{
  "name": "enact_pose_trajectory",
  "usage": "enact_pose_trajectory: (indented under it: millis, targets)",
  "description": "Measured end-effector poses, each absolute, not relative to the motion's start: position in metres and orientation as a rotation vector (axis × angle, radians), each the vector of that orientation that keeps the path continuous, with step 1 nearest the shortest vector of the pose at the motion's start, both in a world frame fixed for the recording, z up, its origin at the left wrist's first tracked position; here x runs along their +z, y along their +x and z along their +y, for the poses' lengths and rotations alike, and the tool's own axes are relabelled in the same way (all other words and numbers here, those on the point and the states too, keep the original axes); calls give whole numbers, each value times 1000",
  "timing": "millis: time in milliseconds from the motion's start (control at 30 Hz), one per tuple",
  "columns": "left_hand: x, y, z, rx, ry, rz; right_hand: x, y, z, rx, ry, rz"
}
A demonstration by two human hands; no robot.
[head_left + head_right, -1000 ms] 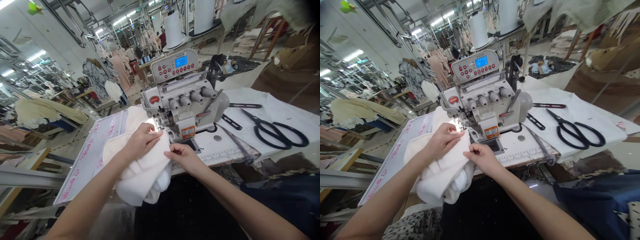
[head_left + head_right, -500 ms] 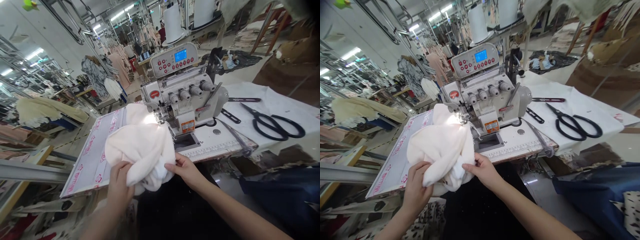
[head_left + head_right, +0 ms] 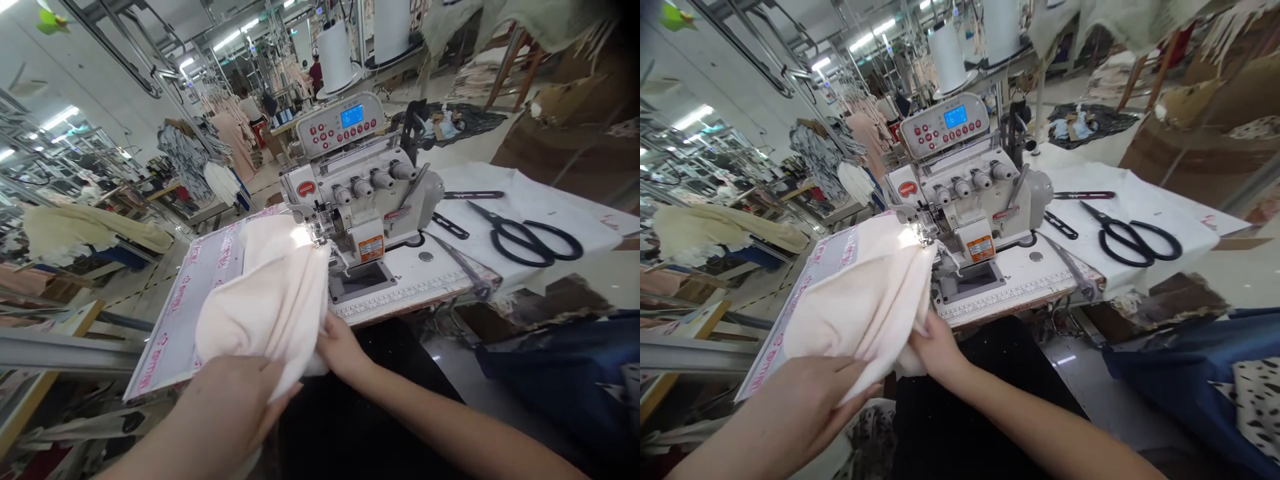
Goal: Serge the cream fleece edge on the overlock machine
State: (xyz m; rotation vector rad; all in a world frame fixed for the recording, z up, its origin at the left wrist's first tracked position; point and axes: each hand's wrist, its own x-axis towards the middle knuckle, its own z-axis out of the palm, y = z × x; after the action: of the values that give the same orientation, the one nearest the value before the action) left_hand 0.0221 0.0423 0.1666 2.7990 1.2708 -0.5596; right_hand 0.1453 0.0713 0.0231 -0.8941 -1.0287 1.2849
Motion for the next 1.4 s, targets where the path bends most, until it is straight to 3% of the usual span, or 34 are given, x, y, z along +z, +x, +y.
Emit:
enact_pose_trajectory:
  millis: [200, 367, 533, 733, 867, 1133, 1400]
  targets:
    - [167, 30, 40, -648, 2790, 1227, -2, 183, 28, 976, -1084, -1122]
    - [151, 59, 27, -768, 2792, 1189, 21, 193, 42, 1202, -968, -1150]
    - [141, 80, 26, -774, 2791, 1234, 28, 203, 54, 1190, -1081, -1185]
    - [125, 83, 72, 204, 2955, 1021, 27, 209, 60, 1041, -1196, -1283]
    - [109, 77, 106, 449, 3033, 1376, 26, 213, 61, 962, -1195, -1331]
    - [122, 61, 150, 318, 2863, 1486, 29, 204, 53, 1789, -601, -794]
    - [132, 50, 159, 309, 2796, 1348, 41, 208, 49, 1942, -507, -539]
